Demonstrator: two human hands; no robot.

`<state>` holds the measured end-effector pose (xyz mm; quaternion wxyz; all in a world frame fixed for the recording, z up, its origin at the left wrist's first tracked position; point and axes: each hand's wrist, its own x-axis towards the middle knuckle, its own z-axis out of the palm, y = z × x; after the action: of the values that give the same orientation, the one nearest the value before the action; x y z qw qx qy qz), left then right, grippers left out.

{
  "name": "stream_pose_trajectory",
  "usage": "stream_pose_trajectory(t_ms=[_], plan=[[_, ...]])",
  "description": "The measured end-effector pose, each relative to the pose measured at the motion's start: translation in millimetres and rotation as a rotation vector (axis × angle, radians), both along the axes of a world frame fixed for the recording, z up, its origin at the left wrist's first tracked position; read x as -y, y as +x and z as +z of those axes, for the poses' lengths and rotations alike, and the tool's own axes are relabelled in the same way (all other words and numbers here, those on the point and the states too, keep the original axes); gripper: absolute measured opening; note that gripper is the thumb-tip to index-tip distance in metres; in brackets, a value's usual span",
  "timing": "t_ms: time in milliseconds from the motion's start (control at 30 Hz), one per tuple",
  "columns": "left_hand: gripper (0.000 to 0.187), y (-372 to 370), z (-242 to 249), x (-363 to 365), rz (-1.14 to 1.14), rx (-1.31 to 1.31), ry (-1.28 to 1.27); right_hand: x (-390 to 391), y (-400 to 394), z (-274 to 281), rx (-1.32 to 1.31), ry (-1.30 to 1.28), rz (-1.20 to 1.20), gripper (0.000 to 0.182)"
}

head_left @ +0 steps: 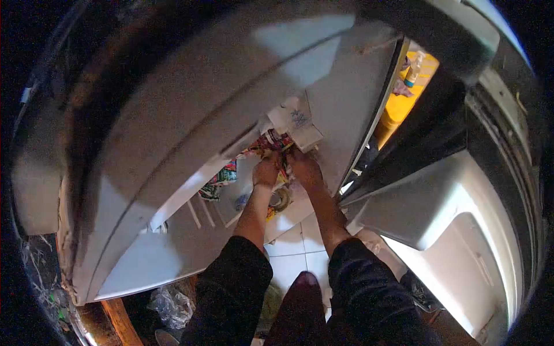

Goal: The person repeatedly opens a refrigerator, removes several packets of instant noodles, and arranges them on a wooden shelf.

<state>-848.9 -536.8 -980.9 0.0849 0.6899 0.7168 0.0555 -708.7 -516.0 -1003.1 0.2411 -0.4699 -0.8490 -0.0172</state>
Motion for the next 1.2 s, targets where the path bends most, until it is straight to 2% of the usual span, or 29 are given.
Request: stream_pose_trajectory(t_ms=[33, 67, 100, 167, 233, 300, 367, 433, 500, 533, 567, 600, 633, 667, 733, 767, 833, 900, 1033, 1100, 1200], plan=[[0.03, 3, 4, 3, 0.077, -0.144, -0.12, 5, 1, 2, 0.0, -0.011, -0.005, 0.024], [0.029, -1, -2, 11, 0.006, -0.154, 0.056, 10, 2, 6, -0.058, -0.061, -0.013, 0.021], [0.029, -4, -1, 22, 0.0, -0.157, 0.051, 13, 1, 8, -0.119, -0.107, -0.022, 0.019], [0.032, -10, 5, 51, 0.281, 0.262, 0.087, 19, 1, 7, -0.064, -0.135, -0.041, 0.018], [0.033, -8, 13, 92, 0.397, 0.39, 0.234, 35, 4, 23, -0.01, -0.157, -0.056, 0.018], [0.034, -10, 31, 150, 0.533, 0.629, 0.29, 83, 12, 82, -0.252, 0.132, -0.285, 0.021], [0.039, -8, 48, 199, 0.374, 0.526, 0.537, 122, 18, 129, -0.397, 0.096, -0.324, 0.02], [0.043, -5, 94, 248, 0.422, 0.878, 0.454, 174, 37, 182, -0.525, -0.419, -0.348, 0.017], [0.053, 4, 160, 286, 0.332, 1.157, 0.46, 220, 72, 252, -0.65, -0.479, -0.315, 0.018], [0.053, 12, 210, 297, 0.307, 1.169, 0.463, 241, 94, 301, -0.738, -0.473, -0.342, 0.016], [0.056, 25, 263, 310, 0.417, 1.431, 0.406, 265, 118, 347, -0.824, -0.471, -0.369, 0.015], [0.059, 34, 287, 313, 0.548, 1.683, 0.328, 272, 146, 366, -0.868, -0.426, -0.381, 0.017], [0.062, 29, 306, 324, 0.464, 1.75, 0.297, 290, 177, 398, -0.706, -0.187, -0.396, 0.019], [0.058, 28, 320, 328, 0.402, 1.852, 0.263, 300, 206, 428, -0.853, -0.099, -0.403, 0.015], [0.048, 28, 342, 338, 0.231, 2.02, 0.147, 313, 263, 472, -0.977, -0.026, -0.485, 0.013], [0.043, 33, 352, 336, 0.272, 2.164, 0.063, 315, 294, 483, -1.015, 0.01, -0.501, 0.012], [0.04, 44, 373, 339, 0.17, 2.286, -0.102, 321, 347, 488, -1.357, -0.189, -0.47, 0.013], [0.039, 52, 381, 340, 0.16, 2.371, -0.174, 324, 383, 470, -1.449, -0.272, -0.38, 0.015], [0.039, 72, 407, 357, 0.047, 2.478, -0.335, 341, 376, 467, -1.571, -0.362, -0.281, 0.023], [0.04, 78, 409, 364, 0.045, 2.407, -0.299, 353, 354, 473, -1.655, -0.38, -0.31, 0.026], [0.043, 86, 419, 367, -0.008, 2.377, -0.188, 371, 345, 446, -1.508, -0.512, -0.363, 0.03]])
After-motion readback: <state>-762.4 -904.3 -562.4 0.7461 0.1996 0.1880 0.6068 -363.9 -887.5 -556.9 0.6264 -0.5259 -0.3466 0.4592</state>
